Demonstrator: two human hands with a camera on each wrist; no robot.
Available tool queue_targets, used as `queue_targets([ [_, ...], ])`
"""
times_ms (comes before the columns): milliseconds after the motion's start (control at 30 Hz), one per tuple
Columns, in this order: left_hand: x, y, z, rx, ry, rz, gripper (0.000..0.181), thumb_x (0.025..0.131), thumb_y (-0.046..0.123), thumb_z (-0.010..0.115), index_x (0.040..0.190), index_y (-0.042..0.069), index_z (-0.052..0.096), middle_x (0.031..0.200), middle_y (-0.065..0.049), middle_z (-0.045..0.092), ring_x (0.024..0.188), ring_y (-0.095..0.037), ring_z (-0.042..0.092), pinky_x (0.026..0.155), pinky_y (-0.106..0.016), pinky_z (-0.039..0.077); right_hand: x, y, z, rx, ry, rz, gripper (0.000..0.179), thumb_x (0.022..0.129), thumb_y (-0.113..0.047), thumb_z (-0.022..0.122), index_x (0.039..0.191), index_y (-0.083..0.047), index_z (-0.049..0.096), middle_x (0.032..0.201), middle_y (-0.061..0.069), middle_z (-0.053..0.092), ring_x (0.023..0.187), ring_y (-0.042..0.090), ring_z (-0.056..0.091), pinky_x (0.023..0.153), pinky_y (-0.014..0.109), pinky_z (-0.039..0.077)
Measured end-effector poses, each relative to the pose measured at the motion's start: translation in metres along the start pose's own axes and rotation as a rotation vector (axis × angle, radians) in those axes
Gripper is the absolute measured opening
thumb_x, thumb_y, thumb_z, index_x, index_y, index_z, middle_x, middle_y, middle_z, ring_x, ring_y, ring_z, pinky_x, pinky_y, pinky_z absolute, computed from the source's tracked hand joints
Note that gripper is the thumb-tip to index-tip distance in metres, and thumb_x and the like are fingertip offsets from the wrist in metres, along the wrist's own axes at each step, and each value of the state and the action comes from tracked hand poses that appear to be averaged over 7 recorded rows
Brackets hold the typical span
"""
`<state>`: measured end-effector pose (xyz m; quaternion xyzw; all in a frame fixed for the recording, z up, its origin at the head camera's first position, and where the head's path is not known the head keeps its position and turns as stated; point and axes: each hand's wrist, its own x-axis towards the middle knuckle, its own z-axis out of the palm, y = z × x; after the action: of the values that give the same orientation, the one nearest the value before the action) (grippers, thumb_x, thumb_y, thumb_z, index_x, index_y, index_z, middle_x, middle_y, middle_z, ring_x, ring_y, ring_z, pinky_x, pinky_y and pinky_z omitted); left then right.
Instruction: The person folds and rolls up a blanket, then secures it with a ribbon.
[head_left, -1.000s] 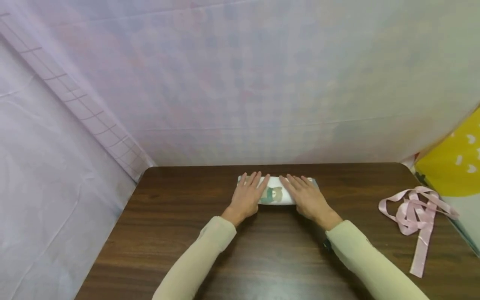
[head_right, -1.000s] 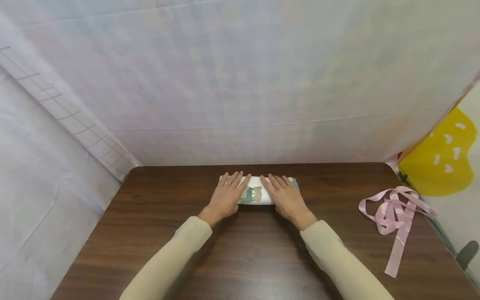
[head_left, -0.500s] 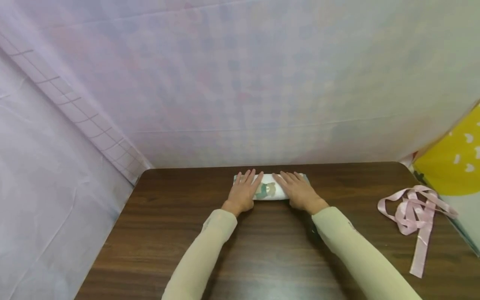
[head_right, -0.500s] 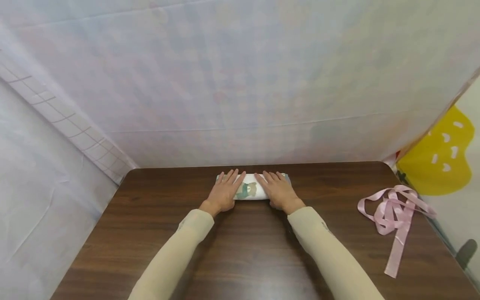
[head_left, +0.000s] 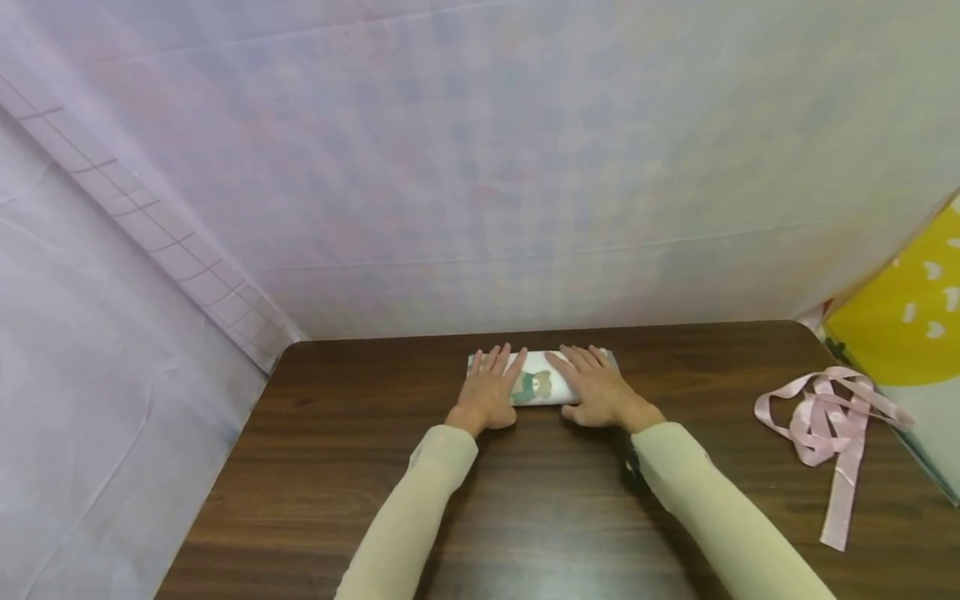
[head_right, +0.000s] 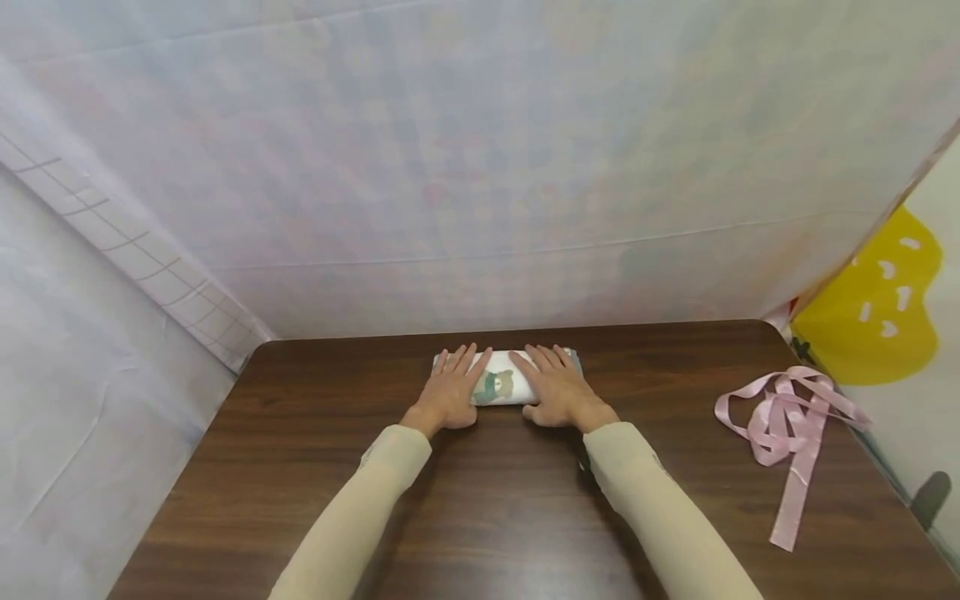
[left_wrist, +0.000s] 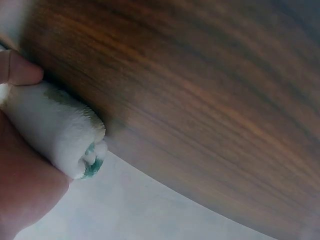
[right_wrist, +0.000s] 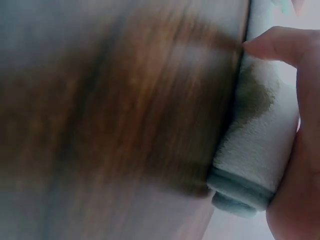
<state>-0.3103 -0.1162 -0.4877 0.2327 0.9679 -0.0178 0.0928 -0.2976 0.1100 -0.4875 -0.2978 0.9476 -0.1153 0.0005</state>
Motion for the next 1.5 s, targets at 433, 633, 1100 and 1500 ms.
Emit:
queue_targets([
  [433,0.001,0.002,0.0,-0.002,0.015,-0.017,0.103,0.08,0.023,0.064,0.161,0.021,-0.001,0.167,-0.01,0.007,0.153,-0.026,0.007,0.123,-0.047,0.001,-0.031,0.012,-0.033,0.207,0.229,0.02,0.061,0.088,-0.015,0.071,0.143,-0.002,0.048,0.143,0.029,0.044,0.133,0.049,0.037,0.108,0.068,0.026],
  [633,0.001,0.001,0.0,-0.015,0.001,-0.025,0.104,0.08,0.023,0.064,0.161,0.022,-0.002,0.167,-0.01,0.006,0.153,-0.026,0.006,0.123,-0.047,0.0,-0.067,0.04,-0.053,0.23,0.38,0.164,0.047,0.088,-0.006,0.067,0.132,0.004,0.054,0.116,0.026,0.062,0.108,0.045,0.056,0.089,0.061,0.044],
  [1100,0.001,0.003,0.004,-0.016,0.016,-0.012,0.106,0.079,0.024,0.065,0.161,0.023,-0.002,0.167,-0.01,0.008,0.153,-0.026,0.007,0.123,-0.047,0.001,-0.155,0.095,-0.058,0.209,0.468,0.635,0.041,0.09,-0.014,0.061,0.121,0.012,0.054,0.103,0.035,0.064,0.089,0.049,0.062,0.072,0.056,0.047],
  [1500,-0.002,0.003,-0.001,0.011,0.013,-0.015,0.104,0.081,0.026,0.065,0.161,0.021,0.0,0.166,-0.011,0.01,0.153,-0.026,0.009,0.123,-0.047,0.004,-0.18,0.106,-0.046,0.23,0.444,0.834,0.045,0.09,-0.021,0.062,0.114,0.015,0.049,0.096,0.036,0.064,0.084,0.052,0.059,0.062,0.051,0.043],
])
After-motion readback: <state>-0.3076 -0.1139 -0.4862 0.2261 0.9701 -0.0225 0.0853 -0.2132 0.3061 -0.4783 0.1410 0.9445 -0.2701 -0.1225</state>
